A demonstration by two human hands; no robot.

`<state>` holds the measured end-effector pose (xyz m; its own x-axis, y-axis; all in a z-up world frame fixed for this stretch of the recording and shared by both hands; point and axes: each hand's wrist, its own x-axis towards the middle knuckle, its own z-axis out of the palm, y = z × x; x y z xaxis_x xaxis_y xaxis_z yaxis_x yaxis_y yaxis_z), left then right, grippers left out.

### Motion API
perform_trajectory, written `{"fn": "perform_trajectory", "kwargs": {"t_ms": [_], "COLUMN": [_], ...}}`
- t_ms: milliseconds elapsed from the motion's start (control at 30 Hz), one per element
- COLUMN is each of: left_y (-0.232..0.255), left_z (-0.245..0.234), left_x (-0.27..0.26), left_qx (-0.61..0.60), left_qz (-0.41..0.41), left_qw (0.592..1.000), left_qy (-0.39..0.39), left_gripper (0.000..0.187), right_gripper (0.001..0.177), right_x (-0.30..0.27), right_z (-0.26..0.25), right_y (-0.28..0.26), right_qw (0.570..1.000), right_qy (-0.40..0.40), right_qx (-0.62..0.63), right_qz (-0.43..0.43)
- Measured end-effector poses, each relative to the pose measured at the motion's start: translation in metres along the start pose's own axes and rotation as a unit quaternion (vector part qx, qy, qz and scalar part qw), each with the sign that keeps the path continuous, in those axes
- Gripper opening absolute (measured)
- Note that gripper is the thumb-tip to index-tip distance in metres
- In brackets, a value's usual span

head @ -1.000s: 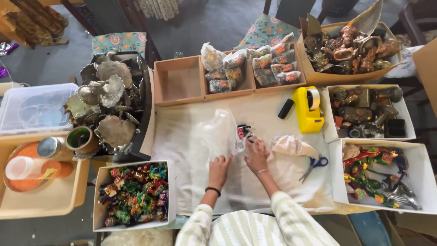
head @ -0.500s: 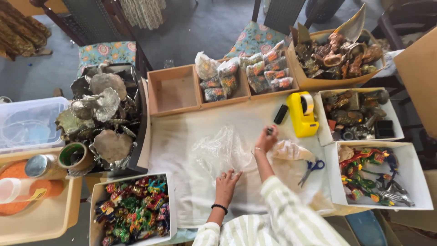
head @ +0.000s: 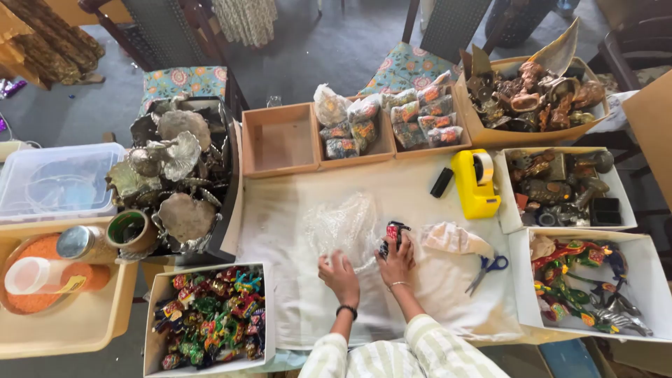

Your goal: The person wraps a small souvenir elephant in bubble wrap and secures it with tape at a packing station.

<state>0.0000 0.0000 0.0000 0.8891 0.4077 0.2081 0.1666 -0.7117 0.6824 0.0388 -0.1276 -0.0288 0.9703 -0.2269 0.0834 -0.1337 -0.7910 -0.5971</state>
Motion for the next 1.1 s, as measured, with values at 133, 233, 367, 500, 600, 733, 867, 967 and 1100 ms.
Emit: {"fn": "perform_trajectory", "kwargs": {"t_ms": [133, 233, 367, 500, 600, 733, 867, 967, 1100], "left_y": [-0.002, 0.006, 0.0, 0.011, 0.03, -0.008, -0.039, 0.008, 0.065], "left_z": [0.01, 0.022, 0.03, 0.019, 0.0, 0.042, 0.068, 0.034, -0.008], "left_x": [0.024, 0.019, -0.009, -0.019, -0.019, -0.044, -0.052, -0.052, -0.039], "left_qx": [0.049, 0.148, 0.182, 0.186, 0.2, 0.204, 0.075, 0.06, 0.192], "left_qz": [-0.275, -0.268, -0.229, -0.151, -0.107, 0.067, 0.109, 0.116, 0.083], "left_qw": [0.959, 0.944, 0.941, 0.951, 0.954, 0.972, 0.964, 0.967, 0.956], "left_qy": [-0.048, -0.124, -0.172, -0.192, -0.198, -0.1, -0.23, -0.219, -0.205], "left_gripper": [0.053, 0.064, 0.077, 0.08, 0.076, 0.056, 0.031, 0.032, 0.039], "right_gripper": [0.055, 0.051, 0.05, 0.043, 0.042, 0.039, 0.042, 0.044, 0.052], "right_x": [-0.005, 0.005, 0.044, 0.059, 0.05, 0.036, 0.029, 0.024, 0.012], "right_z": [0.003, -0.01, 0.058, 0.032, -0.021, -0.09, -0.091, -0.079, -0.115], "right_y": [-0.001, -0.013, 0.054, 0.056, 0.014, -0.029, -0.012, 0.021, 0.018], "right_qw": [0.998, 0.996, 0.986, 0.873, 0.856, 0.647, 0.655, 0.789, 0.93], "right_qy": [-0.028, -0.062, 0.04, 0.182, 0.12, -0.042, -0.065, -0.073, -0.176], "right_qx": [-0.06, -0.039, 0.09, 0.404, 0.453, 0.665, 0.635, 0.463, 0.036], "right_qz": [0.004, 0.057, 0.135, 0.206, 0.218, 0.37, 0.405, 0.397, 0.32]}}
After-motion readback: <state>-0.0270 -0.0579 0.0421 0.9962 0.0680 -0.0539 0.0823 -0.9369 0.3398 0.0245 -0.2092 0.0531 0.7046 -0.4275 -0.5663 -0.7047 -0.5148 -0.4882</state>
